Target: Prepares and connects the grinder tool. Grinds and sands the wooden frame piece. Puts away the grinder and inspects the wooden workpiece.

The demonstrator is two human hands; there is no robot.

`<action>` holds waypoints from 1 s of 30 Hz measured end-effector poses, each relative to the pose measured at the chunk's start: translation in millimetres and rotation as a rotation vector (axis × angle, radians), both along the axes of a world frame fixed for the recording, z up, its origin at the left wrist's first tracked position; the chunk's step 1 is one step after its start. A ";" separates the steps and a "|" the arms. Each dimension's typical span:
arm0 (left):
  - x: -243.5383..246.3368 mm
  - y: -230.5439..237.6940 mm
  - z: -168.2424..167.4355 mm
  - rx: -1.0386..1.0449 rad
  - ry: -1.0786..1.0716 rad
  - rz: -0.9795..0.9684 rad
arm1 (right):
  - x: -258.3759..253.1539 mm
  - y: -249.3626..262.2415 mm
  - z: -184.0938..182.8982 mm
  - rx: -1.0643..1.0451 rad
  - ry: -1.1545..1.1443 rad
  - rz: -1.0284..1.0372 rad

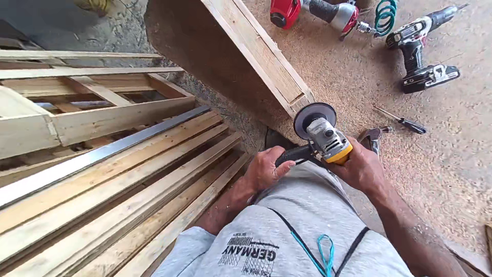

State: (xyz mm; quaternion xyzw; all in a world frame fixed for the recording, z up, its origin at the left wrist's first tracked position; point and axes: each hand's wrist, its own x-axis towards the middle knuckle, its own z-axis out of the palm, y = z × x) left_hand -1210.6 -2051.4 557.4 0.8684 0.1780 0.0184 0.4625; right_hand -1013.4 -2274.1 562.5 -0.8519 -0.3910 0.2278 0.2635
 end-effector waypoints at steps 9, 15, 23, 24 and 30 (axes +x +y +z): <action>-11.2 35.3 -15.5 0.000 -0.083 0.110 | -0.1 53.9 2.7 -0.057 -0.025 0.077; -23.0 -11.0 -48.8 0.087 0.009 0.020 | -12.7 2.7 -67.6 0.024 0.034 0.056; -25.8 -34.7 -38.4 0.194 -0.053 0.044 | -16.4 -19.5 -67.7 0.061 0.109 0.044; -23.8 -34.6 -28.5 0.193 -0.071 0.053 | -17.6 -20.3 -61.3 0.075 0.125 0.024; 13.1 -34.8 27.8 0.236 -0.143 0.051 | -17.4 -23.1 -43.5 0.175 0.377 -0.144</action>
